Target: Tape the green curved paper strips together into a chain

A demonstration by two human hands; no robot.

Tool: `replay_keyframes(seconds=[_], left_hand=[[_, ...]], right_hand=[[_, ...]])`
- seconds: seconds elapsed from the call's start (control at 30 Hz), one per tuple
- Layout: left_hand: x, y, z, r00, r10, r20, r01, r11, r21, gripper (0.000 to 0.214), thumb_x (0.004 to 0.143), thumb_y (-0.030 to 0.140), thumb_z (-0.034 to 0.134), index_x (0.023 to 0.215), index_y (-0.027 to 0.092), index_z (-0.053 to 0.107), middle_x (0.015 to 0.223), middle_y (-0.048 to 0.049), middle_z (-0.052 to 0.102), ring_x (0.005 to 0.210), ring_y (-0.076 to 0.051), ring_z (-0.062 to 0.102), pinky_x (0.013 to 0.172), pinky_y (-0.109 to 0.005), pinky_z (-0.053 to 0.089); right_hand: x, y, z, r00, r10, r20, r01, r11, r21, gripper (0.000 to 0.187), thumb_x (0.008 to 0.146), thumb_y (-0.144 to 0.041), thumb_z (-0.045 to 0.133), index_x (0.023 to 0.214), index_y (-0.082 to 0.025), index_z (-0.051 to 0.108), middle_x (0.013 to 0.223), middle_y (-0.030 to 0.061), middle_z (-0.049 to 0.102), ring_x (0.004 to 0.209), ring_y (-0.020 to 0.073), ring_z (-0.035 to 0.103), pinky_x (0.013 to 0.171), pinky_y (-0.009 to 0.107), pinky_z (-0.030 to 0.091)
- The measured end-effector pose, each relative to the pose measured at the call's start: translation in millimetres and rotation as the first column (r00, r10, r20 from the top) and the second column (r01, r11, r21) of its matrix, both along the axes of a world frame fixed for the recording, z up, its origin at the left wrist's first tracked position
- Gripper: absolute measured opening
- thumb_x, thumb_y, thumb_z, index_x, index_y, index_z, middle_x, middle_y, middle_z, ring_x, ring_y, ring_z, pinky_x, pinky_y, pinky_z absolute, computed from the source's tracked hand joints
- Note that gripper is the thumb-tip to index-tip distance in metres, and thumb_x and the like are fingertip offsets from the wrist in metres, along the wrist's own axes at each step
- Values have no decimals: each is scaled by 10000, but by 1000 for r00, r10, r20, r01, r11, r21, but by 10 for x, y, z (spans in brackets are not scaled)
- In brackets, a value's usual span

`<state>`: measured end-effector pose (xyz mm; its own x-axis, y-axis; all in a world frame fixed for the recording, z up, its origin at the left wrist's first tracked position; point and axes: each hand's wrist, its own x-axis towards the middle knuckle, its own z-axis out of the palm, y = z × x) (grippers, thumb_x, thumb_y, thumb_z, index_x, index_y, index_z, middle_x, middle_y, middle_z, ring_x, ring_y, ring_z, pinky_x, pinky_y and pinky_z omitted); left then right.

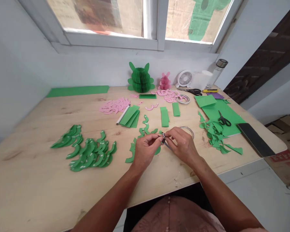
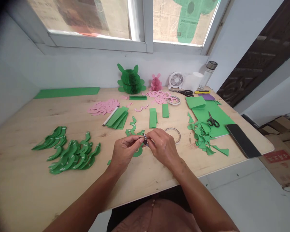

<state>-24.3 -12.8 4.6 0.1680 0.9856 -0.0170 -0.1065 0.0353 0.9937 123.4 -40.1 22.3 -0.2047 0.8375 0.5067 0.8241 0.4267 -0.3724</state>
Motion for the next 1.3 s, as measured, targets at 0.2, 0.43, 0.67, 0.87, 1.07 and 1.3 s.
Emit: replay_keyframes(seconds=[0.2, 0.43, 0.67, 0.87, 1.07, 1.3], left_hand=[[0, -8, 17, 1000, 2, -1, -2, 1000, -5, 113, 663, 266, 695, 683, 159, 724, 725, -33, 725, 589, -150, 644, 583, -240, 538], [-4, 5, -7, 1000, -5, 5, 5, 1000, -5, 128, 662, 275, 701, 704, 157, 726, 711, -29, 720, 595, -149, 644, 611, -251, 542], [-5, -8, 25, 1000, -7, -7, 7, 1000, -4, 120, 668, 260, 693, 711, 155, 730, 711, -34, 720, 595, -154, 645, 577, -237, 531], [2, -6, 5, 1000, -11, 15, 11, 1000, -13, 108, 670, 245, 690, 705, 150, 725, 724, -30, 721, 603, -139, 638, 607, -231, 528], [4, -7, 1, 1000, -12, 13, 13, 1000, -13, 111, 671, 247, 684, 703, 149, 725, 713, -32, 717, 584, -137, 626, 574, -227, 518], [7, -1, -12, 1000, -23, 2, 23, 999, -24, 130, 672, 253, 684, 722, 144, 733, 700, -38, 715, 587, -142, 628, 564, -224, 512]], right_hand=[[24, 17, 19, 1000, 19, 21, -19, 1000, -18, 116, 861, -166, 473, 806, -195, 570, 754, 30, 604, 720, 155, 552, 655, 260, 403], [34, 13, 21, 999, 35, 30, -34, 999, -20, 108, 865, -172, 467, 821, -188, 565, 775, 34, 603, 733, 154, 546, 654, 261, 397], [32, 26, 41, 997, 42, 70, -40, 999, -20, 101, 849, -146, 469, 799, -188, 545, 745, 24, 588, 696, 151, 522, 628, 259, 375], [44, 30, 34, 996, 60, 58, -59, 998, -24, 85, 826, -130, 477, 785, -186, 526, 728, 24, 575, 681, 151, 519, 622, 260, 377], [53, 15, 16, 996, 79, 38, -78, 997, -20, 92, 823, -131, 476, 775, -195, 522, 727, 31, 581, 685, 156, 524, 629, 264, 385], [54, -6, 26, 997, 81, 18, -80, 996, -41, 99, 823, -122, 465, 779, -193, 517, 729, 29, 578, 692, 154, 521, 630, 264, 388]])
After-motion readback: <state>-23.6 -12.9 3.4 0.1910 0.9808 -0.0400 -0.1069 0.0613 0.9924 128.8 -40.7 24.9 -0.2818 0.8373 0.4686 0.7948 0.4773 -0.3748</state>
